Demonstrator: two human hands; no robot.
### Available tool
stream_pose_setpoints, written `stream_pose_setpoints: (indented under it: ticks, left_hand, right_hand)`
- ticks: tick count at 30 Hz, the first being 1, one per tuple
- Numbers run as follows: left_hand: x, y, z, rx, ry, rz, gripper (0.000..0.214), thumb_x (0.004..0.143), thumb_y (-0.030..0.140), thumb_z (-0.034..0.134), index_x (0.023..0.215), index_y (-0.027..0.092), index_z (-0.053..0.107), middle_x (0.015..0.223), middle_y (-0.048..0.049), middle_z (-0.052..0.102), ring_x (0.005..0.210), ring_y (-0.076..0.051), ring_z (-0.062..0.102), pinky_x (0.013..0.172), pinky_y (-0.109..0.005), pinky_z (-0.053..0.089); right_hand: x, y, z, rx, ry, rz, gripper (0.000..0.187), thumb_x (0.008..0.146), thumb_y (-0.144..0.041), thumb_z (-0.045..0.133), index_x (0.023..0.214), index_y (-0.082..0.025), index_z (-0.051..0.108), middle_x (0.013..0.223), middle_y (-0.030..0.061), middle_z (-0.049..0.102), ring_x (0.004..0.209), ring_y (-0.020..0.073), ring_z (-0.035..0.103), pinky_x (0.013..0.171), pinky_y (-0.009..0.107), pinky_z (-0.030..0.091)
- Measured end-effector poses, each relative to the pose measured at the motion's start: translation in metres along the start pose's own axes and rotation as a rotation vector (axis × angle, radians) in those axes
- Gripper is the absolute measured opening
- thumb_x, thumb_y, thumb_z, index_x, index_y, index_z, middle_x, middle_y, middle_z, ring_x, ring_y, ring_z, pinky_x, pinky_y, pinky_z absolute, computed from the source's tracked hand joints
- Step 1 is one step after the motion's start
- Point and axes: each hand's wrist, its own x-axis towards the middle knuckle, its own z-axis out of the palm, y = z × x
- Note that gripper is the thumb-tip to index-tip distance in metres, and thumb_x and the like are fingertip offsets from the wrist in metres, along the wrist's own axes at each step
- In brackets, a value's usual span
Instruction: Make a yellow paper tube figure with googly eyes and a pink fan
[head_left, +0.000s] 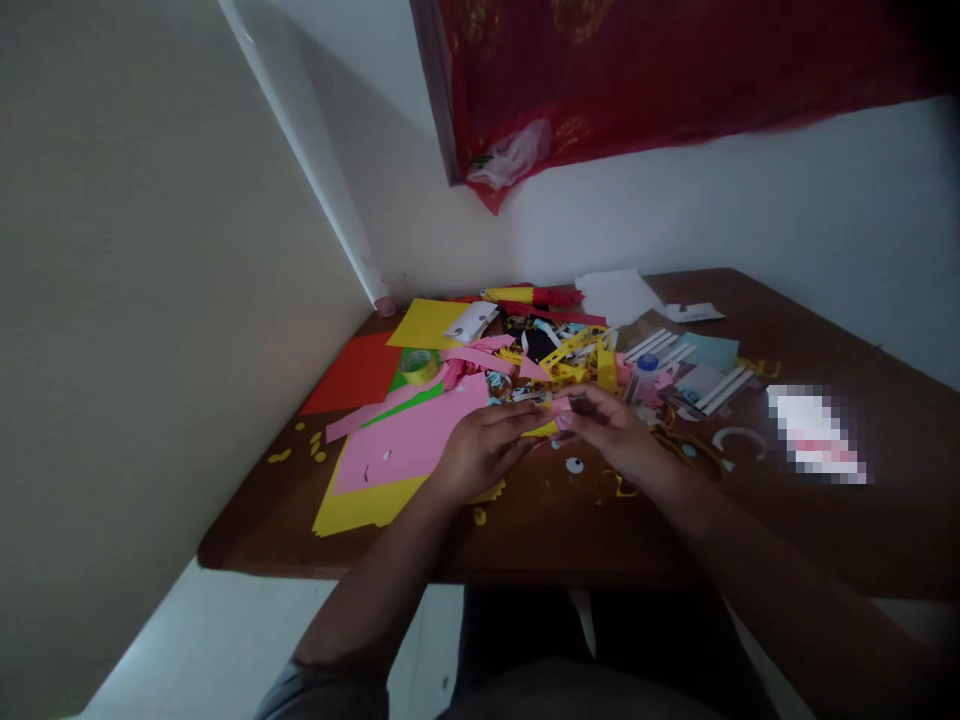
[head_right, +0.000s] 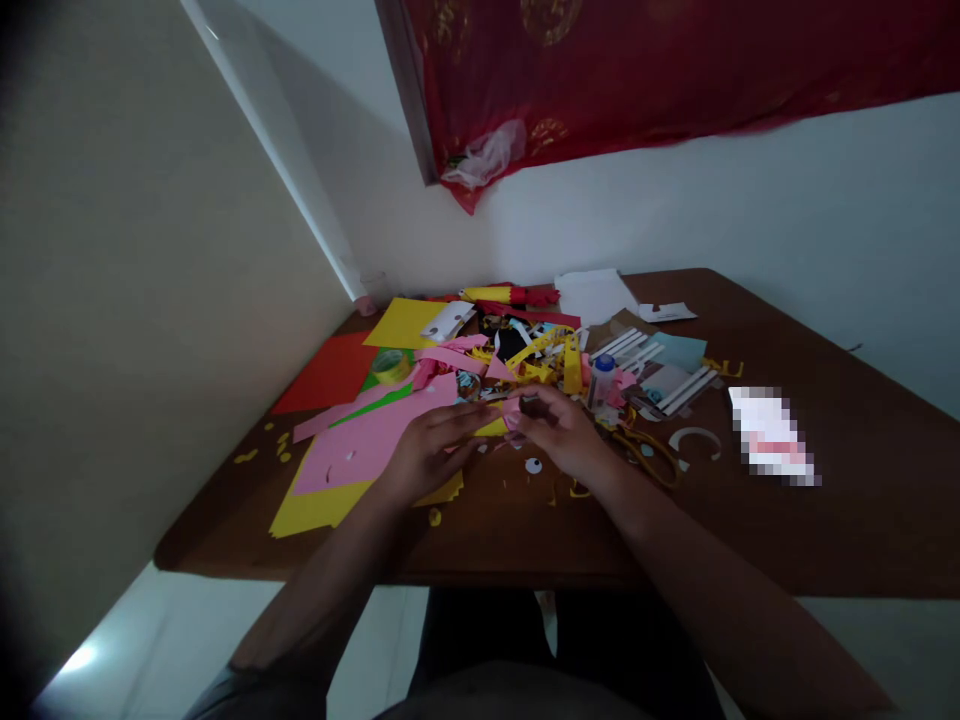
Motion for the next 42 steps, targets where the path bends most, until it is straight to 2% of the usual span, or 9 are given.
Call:
stream_pose_setpoints:
  ticks: [5, 7, 10, 13, 16, 20, 24, 34, 42]
  left_hand:
    - [0.000, 0.000, -0.007, 0.125, 0.026, -0.056, 0.102, 0.100, 0.057, 0.089, 0.185, 0.036, 0.037, 0.180, -0.0202, 0.056, 0.166, -0.038, 0.058, 0.134, -0.057, 0.053]
    - [0.001, 0.001, -0.013, 0.200, 0.091, -0.107, 0.116, 0.090, 0.068, 0.095, 0.185, 0.035, 0.038, 0.186, -0.0216, 0.046, 0.171, -0.044, 0.049, 0.139, -0.064, 0.043]
    - [0.001, 0.001, -0.017, 0.234, 0.284, -0.231, 0.087, 0.099, 0.066, 0.087, 0.174, 0.033, 0.056, 0.177, -0.0181, 0.058, 0.165, -0.042, 0.055, 0.139, -0.065, 0.041]
    - [0.000, -0.005, -0.015, 0.023, 0.608, -0.496, 0.054, 0.110, 0.059, 0.073, 0.155, 0.029, 0.072, 0.167, -0.0144, 0.064, 0.163, -0.038, 0.055, 0.137, -0.060, 0.044]
    - [0.001, -0.014, -0.012, -0.236, 0.768, -0.711, 0.057, 0.109, 0.067, 0.072, 0.148, 0.026, 0.072, 0.161, -0.0166, 0.066, 0.151, -0.037, 0.065, 0.123, -0.056, 0.058]
    - [0.006, -0.017, -0.008, -0.673, 0.617, -0.862, 0.088, 0.090, 0.086, 0.081, 0.148, 0.022, 0.065, 0.128, -0.0150, 0.079, 0.108, -0.033, 0.084, 0.086, -0.048, 0.072]
    - [0.012, -0.008, -0.002, -1.043, 0.555, -0.928, 0.109, 0.066, 0.075, 0.106, 0.149, 0.024, 0.058, 0.123, -0.0105, 0.082, 0.096, -0.029, 0.087, 0.084, -0.044, 0.070]
    - [0.017, 0.002, 0.002, -1.086, 0.639, -1.044, 0.101, 0.064, 0.039, 0.114, 0.146, 0.020, 0.058, 0.111, -0.0054, 0.083, 0.089, -0.022, 0.084, 0.087, -0.043, 0.074]
    - [0.019, 0.013, 0.001, -0.983, 0.599, -0.986, 0.108, 0.066, 0.035, 0.113, 0.157, 0.023, 0.056, 0.109, -0.0044, 0.084, 0.090, -0.024, 0.085, 0.086, -0.043, 0.077]
  right_hand:
    - [0.001, -0.005, 0.003, 0.057, 0.050, -0.048, 0.052, 0.079, -0.059, 0.104, 0.116, -0.030, 0.082, 0.111, 0.0038, 0.084, 0.096, 0.0253, 0.082, 0.088, 0.045, 0.075]
    - [0.001, -0.007, 0.004, 0.069, 0.073, -0.064, 0.051, 0.078, -0.057, 0.104, 0.116, -0.030, 0.083, 0.114, 0.0041, 0.083, 0.102, 0.0262, 0.081, 0.089, 0.045, 0.075]
    - [0.000, -0.009, 0.003, 0.095, 0.099, -0.097, 0.050, 0.078, -0.053, 0.105, 0.117, -0.031, 0.082, 0.115, 0.0040, 0.082, 0.107, 0.0273, 0.079, 0.093, 0.046, 0.075]
    - [0.001, -0.010, 0.002, 0.157, 0.118, -0.134, 0.050, 0.077, -0.050, 0.105, 0.117, -0.032, 0.080, 0.119, 0.0033, 0.080, 0.111, 0.0269, 0.077, 0.097, 0.048, 0.075]
    - [0.001, -0.014, 0.001, 0.208, 0.142, -0.150, 0.053, 0.074, -0.047, 0.105, 0.116, -0.032, 0.075, 0.127, 0.0032, 0.078, 0.118, 0.0281, 0.076, 0.102, 0.050, 0.073]
    - [-0.002, -0.021, 0.001, 0.187, 0.167, -0.156, 0.059, 0.071, -0.048, 0.103, 0.117, -0.032, 0.069, 0.136, 0.0047, 0.077, 0.130, 0.0325, 0.074, 0.107, 0.053, 0.071]
    - [-0.004, -0.024, 0.003, 0.107, 0.157, -0.143, 0.060, 0.074, -0.054, 0.101, 0.118, -0.033, 0.066, 0.144, 0.0063, 0.077, 0.135, 0.0348, 0.071, 0.105, 0.051, 0.069]
    - [-0.003, -0.008, -0.002, -0.118, 0.102, -0.223, 0.052, 0.084, -0.050, 0.096, 0.123, -0.032, 0.066, 0.137, 0.0071, 0.077, 0.125, 0.0312, 0.073, 0.107, 0.046, 0.061]
    - [0.000, -0.012, -0.006, -0.223, 0.091, -0.171, 0.055, 0.090, -0.074, 0.087, 0.124, -0.031, 0.083, 0.136, 0.0086, 0.083, 0.130, 0.0343, 0.076, 0.108, 0.048, 0.064]
